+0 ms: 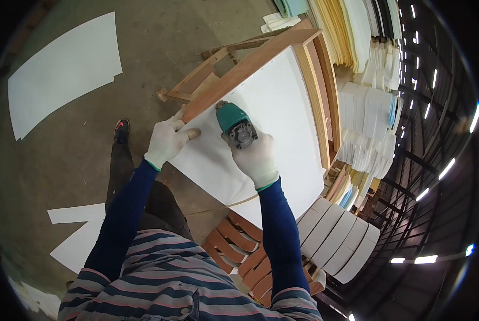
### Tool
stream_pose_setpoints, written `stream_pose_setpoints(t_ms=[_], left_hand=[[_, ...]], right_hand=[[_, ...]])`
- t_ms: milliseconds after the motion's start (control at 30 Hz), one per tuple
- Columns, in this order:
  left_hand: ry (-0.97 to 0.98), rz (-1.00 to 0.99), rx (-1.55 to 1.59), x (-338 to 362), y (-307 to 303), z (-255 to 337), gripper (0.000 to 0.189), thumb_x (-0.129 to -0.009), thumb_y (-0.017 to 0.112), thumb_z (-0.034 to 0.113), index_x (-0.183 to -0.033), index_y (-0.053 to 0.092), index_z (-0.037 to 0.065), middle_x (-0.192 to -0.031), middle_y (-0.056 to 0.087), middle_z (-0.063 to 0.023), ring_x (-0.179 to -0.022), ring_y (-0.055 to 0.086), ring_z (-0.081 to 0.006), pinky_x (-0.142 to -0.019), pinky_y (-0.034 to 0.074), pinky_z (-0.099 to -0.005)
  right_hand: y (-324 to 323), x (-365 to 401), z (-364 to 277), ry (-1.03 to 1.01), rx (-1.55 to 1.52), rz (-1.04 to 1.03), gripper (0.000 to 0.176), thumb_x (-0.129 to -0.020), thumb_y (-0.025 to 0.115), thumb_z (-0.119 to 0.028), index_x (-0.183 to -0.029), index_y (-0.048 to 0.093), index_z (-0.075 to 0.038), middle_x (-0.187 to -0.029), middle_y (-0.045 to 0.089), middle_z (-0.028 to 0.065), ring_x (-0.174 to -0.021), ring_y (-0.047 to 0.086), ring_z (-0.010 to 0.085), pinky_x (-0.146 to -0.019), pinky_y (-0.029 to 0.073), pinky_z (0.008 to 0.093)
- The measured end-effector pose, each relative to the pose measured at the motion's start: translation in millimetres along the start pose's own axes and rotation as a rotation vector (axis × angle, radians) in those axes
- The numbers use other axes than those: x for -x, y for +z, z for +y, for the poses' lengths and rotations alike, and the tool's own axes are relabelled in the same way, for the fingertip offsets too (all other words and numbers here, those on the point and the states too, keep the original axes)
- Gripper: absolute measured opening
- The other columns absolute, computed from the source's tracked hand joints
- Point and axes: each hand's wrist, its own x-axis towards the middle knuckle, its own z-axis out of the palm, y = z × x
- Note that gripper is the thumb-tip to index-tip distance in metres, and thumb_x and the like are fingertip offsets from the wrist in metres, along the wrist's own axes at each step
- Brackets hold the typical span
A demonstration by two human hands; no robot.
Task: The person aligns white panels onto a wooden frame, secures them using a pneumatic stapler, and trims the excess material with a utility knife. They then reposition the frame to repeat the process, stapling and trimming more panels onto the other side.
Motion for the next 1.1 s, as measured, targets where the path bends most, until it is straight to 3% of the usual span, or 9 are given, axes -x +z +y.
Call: stream_pose_setpoints(t_ms=[200, 367, 733, 867, 933, 967, 1000, 1067, 1100], left_hand=[[-0.026, -0.027, 0.019, 2, -2, -2, 0.044, -0.077, 0.083, 0.046, -0.071, 0.071, 0.004, -0.141, 0.054, -0.0268, -0.090, 0.072, -0.0356, -0.076, 0.058, -0.0372], [-0.057, -0.017, 0.056, 4, 1, -3, 0.041, -0.077, 0.082, 0.045, -0.070, 0.071, 0.006, -0.138, 0.057, -0.0269, -0.085, 0.072, -0.0352, -0.074, 0.058, -0.0378], [0.306, 0.108, -0.233, 2, -3, -9, 0.040, -0.083, 0.075, 0.047, -0.073, 0.072, 0.008, -0.127, 0.064, -0.0267, -0.076, 0.072, -0.0336, -0.066, 0.057, -0.0399], [0.233, 0.071, -0.173, 3, 0, -15, 0.033, -0.087, 0.073, 0.039, -0.076, 0.073, 0.008, -0.124, 0.067, -0.0253, -0.079, 0.072, -0.0342, -0.067, 0.058, -0.0399], [0.196, 0.070, -0.133, 2, 3, -20, 0.030, -0.088, 0.073, 0.034, -0.077, 0.074, 0.007, -0.125, 0.067, -0.0236, -0.085, 0.072, -0.0352, -0.071, 0.058, -0.0406], [0.409, 0.132, -0.447, 2, 11, -33, 0.033, -0.085, 0.076, 0.036, -0.076, 0.073, 0.004, -0.123, 0.069, -0.0217, -0.091, 0.071, -0.0361, -0.075, 0.058, -0.0416], [0.435, 0.131, -0.458, 0, 7, -25, 0.033, -0.085, 0.076, 0.036, -0.076, 0.073, 0.004, -0.123, 0.069, -0.0217, -0.091, 0.071, -0.0361, -0.075, 0.058, -0.0416], [0.157, 0.115, -0.061, 4, -3, -5, 0.035, -0.080, 0.080, 0.039, -0.079, 0.073, 0.005, -0.116, 0.071, -0.0208, -0.087, 0.070, -0.0391, -0.074, 0.057, -0.0446], [0.172, 0.150, -0.086, 1, -1, -4, 0.040, -0.074, 0.086, 0.040, -0.089, 0.074, 0.005, -0.107, 0.073, -0.0199, -0.085, 0.071, -0.0375, -0.074, 0.057, -0.0429]], right_hand=[[8, 20, -13, 0.038, -0.019, 0.005, 0.029, -0.082, 0.080, -0.016, -0.105, 0.070, -0.001, -0.083, 0.073, 0.0195, -0.081, 0.074, 0.0363, -0.067, 0.057, 0.0367], [32, 21, 4, 0.012, 0.030, 0.007, 0.028, -0.076, 0.073, -0.007, -0.103, 0.065, -0.004, -0.072, 0.068, 0.0193, -0.072, 0.070, 0.0404, -0.062, 0.056, 0.0413], [44, 50, -21, 0.006, 0.133, 0.048, 0.041, -0.074, 0.077, -0.013, -0.113, 0.065, -0.007, -0.076, 0.068, 0.0201, -0.072, 0.069, 0.0400, -0.061, 0.056, 0.0438], [62, 47, -18, 0.054, 0.152, 0.013, 0.044, -0.072, 0.078, -0.013, -0.114, 0.064, -0.006, -0.076, 0.069, 0.0209, -0.073, 0.070, 0.0400, -0.063, 0.056, 0.0447], [68, 46, -21, 0.115, 0.214, -0.004, 0.033, -0.076, 0.073, -0.005, -0.108, 0.066, -0.005, -0.079, 0.068, 0.0229, -0.075, 0.068, 0.0444, -0.064, 0.056, 0.0419], [67, 46, -27, 0.144, 0.208, 0.008, 0.034, -0.075, 0.073, -0.005, -0.108, 0.067, -0.005, -0.079, 0.068, 0.0231, -0.075, 0.068, 0.0444, -0.064, 0.056, 0.0423], [65, 48, -24, 0.143, 0.197, 0.034, 0.034, -0.075, 0.073, -0.005, -0.108, 0.067, -0.005, -0.079, 0.068, 0.0231, -0.075, 0.068, 0.0444, -0.064, 0.056, 0.0423], [61, 66, -15, 0.095, 0.098, 0.130, 0.035, -0.075, 0.074, -0.005, -0.109, 0.067, -0.005, -0.078, 0.068, 0.0234, -0.076, 0.068, 0.0446, -0.064, 0.056, 0.0417], [51, 80, -14, 0.153, 0.062, 0.123, 0.032, -0.079, 0.079, -0.011, -0.108, 0.068, -0.004, -0.078, 0.070, 0.0209, -0.075, 0.072, 0.0398, -0.065, 0.056, 0.0397]])
